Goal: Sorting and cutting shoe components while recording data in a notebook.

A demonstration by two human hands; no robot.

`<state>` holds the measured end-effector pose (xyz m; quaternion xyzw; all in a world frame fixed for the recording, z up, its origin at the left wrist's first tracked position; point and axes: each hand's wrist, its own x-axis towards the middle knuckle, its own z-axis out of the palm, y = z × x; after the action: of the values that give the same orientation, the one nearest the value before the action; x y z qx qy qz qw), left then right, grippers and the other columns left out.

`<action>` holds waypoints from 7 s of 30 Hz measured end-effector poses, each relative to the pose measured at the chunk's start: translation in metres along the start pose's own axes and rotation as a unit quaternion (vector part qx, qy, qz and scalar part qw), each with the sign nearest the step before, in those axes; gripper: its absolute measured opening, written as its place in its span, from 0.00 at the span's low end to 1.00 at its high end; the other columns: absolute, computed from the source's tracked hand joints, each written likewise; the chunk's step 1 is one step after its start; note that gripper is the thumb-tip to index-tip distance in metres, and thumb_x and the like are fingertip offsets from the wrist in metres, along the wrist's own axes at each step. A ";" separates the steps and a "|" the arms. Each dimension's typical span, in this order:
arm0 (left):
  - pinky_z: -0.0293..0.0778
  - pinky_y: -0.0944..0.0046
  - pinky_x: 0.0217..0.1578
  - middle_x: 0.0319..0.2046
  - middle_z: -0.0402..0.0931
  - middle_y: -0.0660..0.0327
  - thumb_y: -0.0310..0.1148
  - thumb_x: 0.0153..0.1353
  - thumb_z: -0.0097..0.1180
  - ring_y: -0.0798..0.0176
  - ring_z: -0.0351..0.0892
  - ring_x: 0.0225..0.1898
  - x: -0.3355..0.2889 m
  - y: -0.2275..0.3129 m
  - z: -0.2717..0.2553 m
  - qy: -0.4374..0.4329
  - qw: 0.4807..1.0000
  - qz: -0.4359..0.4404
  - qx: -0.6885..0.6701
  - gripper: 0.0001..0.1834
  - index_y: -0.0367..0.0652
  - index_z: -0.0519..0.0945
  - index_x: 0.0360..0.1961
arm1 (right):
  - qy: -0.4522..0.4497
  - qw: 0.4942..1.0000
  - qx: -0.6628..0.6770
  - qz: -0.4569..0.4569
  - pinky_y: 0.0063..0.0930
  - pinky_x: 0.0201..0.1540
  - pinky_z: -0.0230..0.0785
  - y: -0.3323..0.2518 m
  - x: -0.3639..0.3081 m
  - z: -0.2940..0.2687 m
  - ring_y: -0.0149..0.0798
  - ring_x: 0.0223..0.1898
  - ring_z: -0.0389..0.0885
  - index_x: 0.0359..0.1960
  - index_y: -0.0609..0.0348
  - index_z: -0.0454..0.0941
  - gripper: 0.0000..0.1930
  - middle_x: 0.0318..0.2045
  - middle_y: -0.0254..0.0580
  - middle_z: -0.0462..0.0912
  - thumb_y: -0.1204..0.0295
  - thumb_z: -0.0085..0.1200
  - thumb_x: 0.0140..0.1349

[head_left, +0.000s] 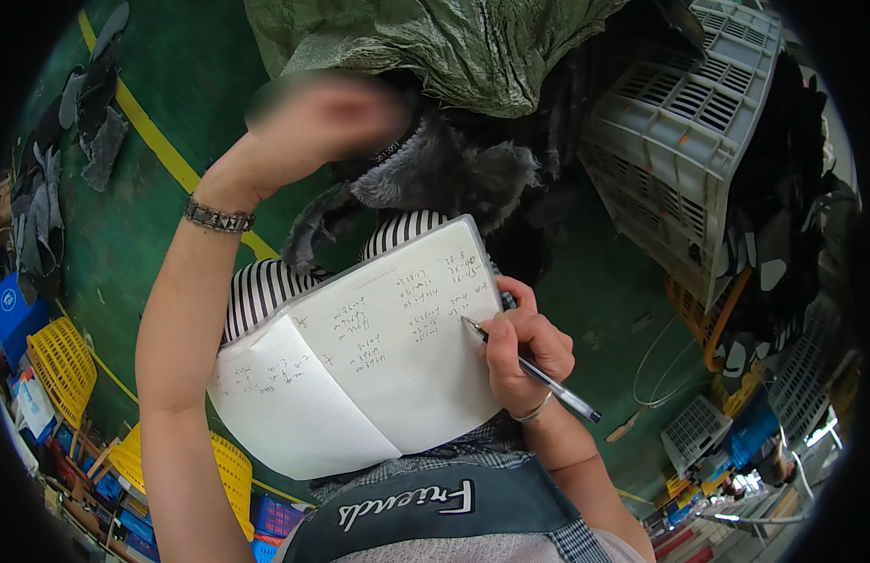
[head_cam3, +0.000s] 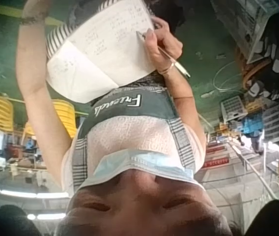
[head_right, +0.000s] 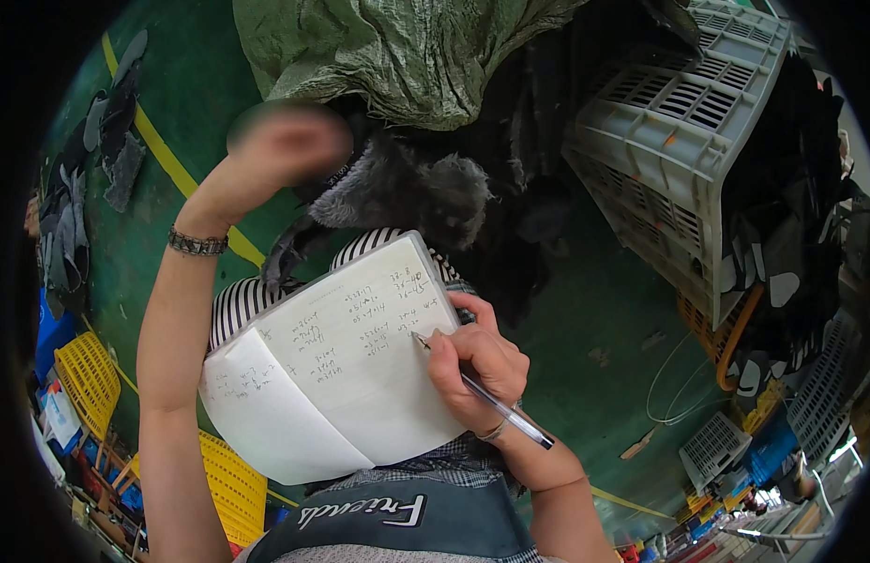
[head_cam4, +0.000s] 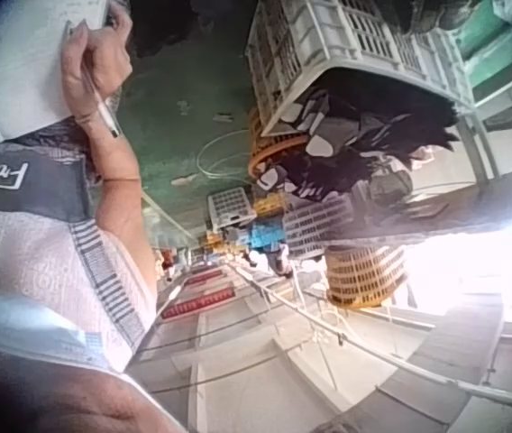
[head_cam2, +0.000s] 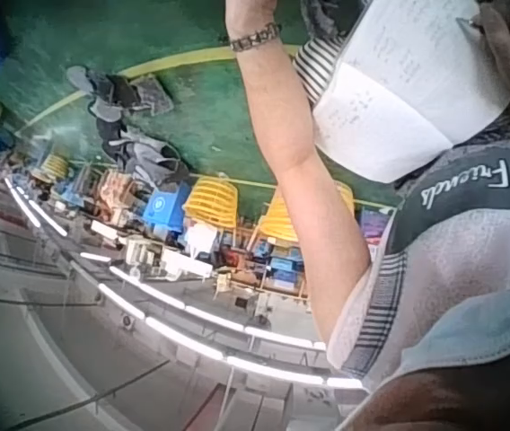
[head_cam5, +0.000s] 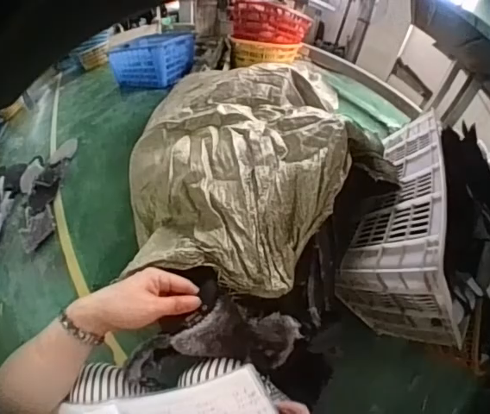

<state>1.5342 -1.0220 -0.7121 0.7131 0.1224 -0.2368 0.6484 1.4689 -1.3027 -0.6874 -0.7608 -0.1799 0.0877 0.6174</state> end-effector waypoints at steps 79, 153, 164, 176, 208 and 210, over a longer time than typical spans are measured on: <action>0.65 0.58 0.41 0.34 0.69 0.55 0.37 0.46 0.65 0.51 0.68 0.38 -0.107 0.029 0.058 0.061 0.934 0.045 0.349 0.24 0.38 0.72 0.42 | 0.114 0.989 -0.012 0.092 0.34 0.42 0.74 0.008 0.011 -0.012 0.33 0.30 0.77 0.36 0.67 0.73 0.04 0.25 0.40 0.75 0.79 0.50 0.60; 0.64 0.57 0.49 0.43 0.73 0.60 0.37 0.55 0.58 0.58 0.69 0.48 -0.872 -0.343 0.761 0.631 -0.140 0.664 -0.376 0.21 0.44 0.70 0.49 | -0.842 -0.042 -0.301 0.447 0.31 0.49 0.68 -0.197 -1.012 0.220 0.38 0.43 0.77 0.56 0.66 0.62 0.25 0.43 0.50 0.77 0.63 0.49 0.63; 0.72 0.71 0.37 0.33 0.78 0.57 0.27 0.57 0.55 0.68 0.77 0.36 -0.846 -0.283 0.796 0.889 0.101 -0.067 -0.442 0.16 0.38 0.73 0.48 | -0.967 -0.102 0.117 -0.201 0.16 0.31 0.68 -0.261 -1.072 0.228 0.21 0.28 0.72 0.42 0.63 0.74 0.15 0.27 0.31 0.76 0.78 0.61 0.51; 0.68 0.55 0.49 0.44 0.69 0.38 0.36 0.37 0.69 0.40 0.69 0.49 -0.853 -0.459 0.922 0.742 -0.262 -0.509 -0.350 0.40 0.26 0.64 0.49 | -0.991 -0.032 -0.082 -0.104 0.19 0.33 0.72 -0.168 -1.056 0.214 0.26 0.29 0.79 0.39 0.65 0.73 0.15 0.26 0.38 0.79 0.65 0.57 0.59; 0.61 0.67 0.54 0.47 0.70 0.64 0.46 0.65 0.46 0.70 0.67 0.48 -0.878 -0.384 0.831 0.941 -0.241 -0.054 -0.233 0.21 0.38 0.70 0.48 | -0.873 -0.013 -0.250 0.420 0.42 0.47 0.72 -0.172 -1.023 0.252 0.51 0.40 0.79 0.42 0.69 0.75 0.24 0.38 0.53 0.80 0.66 0.39 0.45; 0.65 0.67 0.48 0.43 0.72 0.65 0.47 0.63 0.50 0.71 0.70 0.43 -0.908 -0.365 0.850 0.927 -0.284 -0.077 -0.231 0.22 0.38 0.70 0.47 | -0.862 -0.031 -0.268 0.429 0.42 0.47 0.72 -0.171 -1.032 0.238 0.51 0.40 0.79 0.42 0.68 0.75 0.23 0.38 0.53 0.80 0.66 0.39 0.46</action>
<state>0.4279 -1.6901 -0.6174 0.1423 -0.6761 -0.7071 0.1507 0.4071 -1.4516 -0.6657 0.1435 0.2240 -0.8699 0.4153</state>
